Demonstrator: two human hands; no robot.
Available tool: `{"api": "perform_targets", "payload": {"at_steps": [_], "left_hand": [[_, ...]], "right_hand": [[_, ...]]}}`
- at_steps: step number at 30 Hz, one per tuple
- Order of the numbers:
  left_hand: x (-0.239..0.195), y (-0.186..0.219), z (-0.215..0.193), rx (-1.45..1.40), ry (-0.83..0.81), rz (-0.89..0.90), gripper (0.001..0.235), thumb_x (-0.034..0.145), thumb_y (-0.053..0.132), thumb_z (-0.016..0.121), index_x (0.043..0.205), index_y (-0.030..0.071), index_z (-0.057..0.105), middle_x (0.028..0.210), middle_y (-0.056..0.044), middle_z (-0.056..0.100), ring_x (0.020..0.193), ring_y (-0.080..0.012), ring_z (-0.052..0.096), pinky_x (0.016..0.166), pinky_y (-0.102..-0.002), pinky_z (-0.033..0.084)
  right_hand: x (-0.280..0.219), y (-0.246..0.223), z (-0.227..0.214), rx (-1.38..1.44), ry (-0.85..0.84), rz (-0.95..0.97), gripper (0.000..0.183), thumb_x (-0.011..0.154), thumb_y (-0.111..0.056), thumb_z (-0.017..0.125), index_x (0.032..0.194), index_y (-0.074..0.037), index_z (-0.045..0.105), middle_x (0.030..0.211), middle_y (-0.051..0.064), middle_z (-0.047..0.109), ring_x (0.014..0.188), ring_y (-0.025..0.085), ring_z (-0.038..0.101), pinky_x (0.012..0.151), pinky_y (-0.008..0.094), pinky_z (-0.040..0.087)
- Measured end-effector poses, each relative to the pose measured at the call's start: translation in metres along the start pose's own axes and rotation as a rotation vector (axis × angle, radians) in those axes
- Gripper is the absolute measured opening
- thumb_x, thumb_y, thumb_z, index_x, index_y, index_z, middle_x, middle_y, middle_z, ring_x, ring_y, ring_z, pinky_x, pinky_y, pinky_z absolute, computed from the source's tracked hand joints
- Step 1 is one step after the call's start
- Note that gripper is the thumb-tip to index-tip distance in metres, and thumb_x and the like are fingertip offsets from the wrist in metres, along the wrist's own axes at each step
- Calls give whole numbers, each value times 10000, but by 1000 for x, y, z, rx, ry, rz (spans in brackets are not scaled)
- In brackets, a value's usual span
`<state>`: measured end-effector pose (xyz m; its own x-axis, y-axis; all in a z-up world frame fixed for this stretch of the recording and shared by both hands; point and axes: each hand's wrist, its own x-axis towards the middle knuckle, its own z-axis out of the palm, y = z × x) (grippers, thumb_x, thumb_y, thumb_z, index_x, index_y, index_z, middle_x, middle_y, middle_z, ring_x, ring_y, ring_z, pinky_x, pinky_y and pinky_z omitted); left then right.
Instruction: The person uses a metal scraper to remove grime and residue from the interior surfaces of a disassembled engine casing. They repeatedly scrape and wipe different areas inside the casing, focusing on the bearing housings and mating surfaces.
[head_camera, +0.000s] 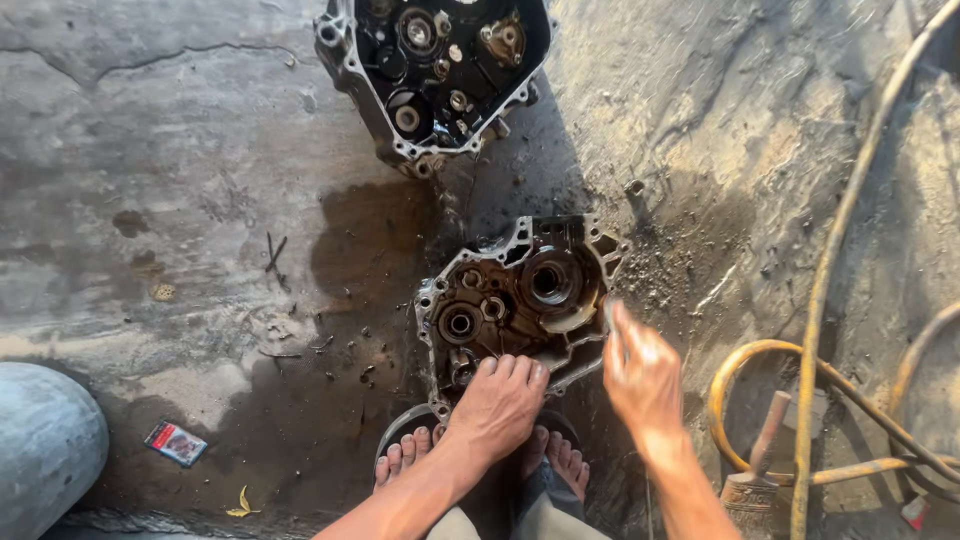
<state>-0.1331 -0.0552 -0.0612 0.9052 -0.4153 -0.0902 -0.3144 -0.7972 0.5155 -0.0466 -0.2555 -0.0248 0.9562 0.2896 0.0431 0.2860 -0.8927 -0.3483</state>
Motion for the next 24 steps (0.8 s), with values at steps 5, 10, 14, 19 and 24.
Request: {"api": "perform_targets", "payload": {"at_steps": [5, 10, 14, 19, 24], "left_hand": [[13, 0, -13, -15, 55, 12, 280, 841, 172, 573, 1072, 23, 624, 946, -121, 600, 906, -276, 574, 771, -407, 449], [-7, 9, 1, -46, 51, 10, 266, 853, 151, 574, 1088, 41, 629, 972, -109, 604, 933, -278, 579, 798, -403, 452], [16, -9, -8, 11, 127, 34, 276, 849, 173, 576, 1079, 32, 635, 932, -120, 600, 897, -288, 577, 780, -412, 451], [-1, 6, -2, -39, 30, 15, 235, 885, 167, 569, 1072, 39, 632, 954, -119, 604, 917, -287, 579, 781, -413, 448], [12, -9, -7, 23, 119, 20, 312, 805, 162, 572, 1084, 40, 641, 956, -116, 618, 920, -280, 589, 771, -398, 452]], "right_hand": [[-6, -14, -15, 54, 66, -23, 349, 886, -51, 667, 1232, -27, 702, 1029, 232, 738, 900, 379, 719, 828, 472, 567], [-27, -6, -14, 126, 36, -20, 363, 917, -13, 644, 1278, 12, 678, 1034, 245, 727, 842, 372, 707, 771, 422, 577], [-8, -2, -7, 17, 38, -3, 432, 843, -33, 681, 1272, 16, 704, 892, 239, 711, 737, 365, 695, 749, 443, 584], [-28, -7, -13, -40, -32, -15, 354, 896, -32, 686, 1247, 11, 697, 967, 246, 724, 817, 396, 703, 758, 446, 583], [3, -14, -11, -65, 39, -107, 399, 864, -22, 674, 1259, 29, 694, 989, 261, 727, 835, 403, 708, 759, 451, 583]]}}
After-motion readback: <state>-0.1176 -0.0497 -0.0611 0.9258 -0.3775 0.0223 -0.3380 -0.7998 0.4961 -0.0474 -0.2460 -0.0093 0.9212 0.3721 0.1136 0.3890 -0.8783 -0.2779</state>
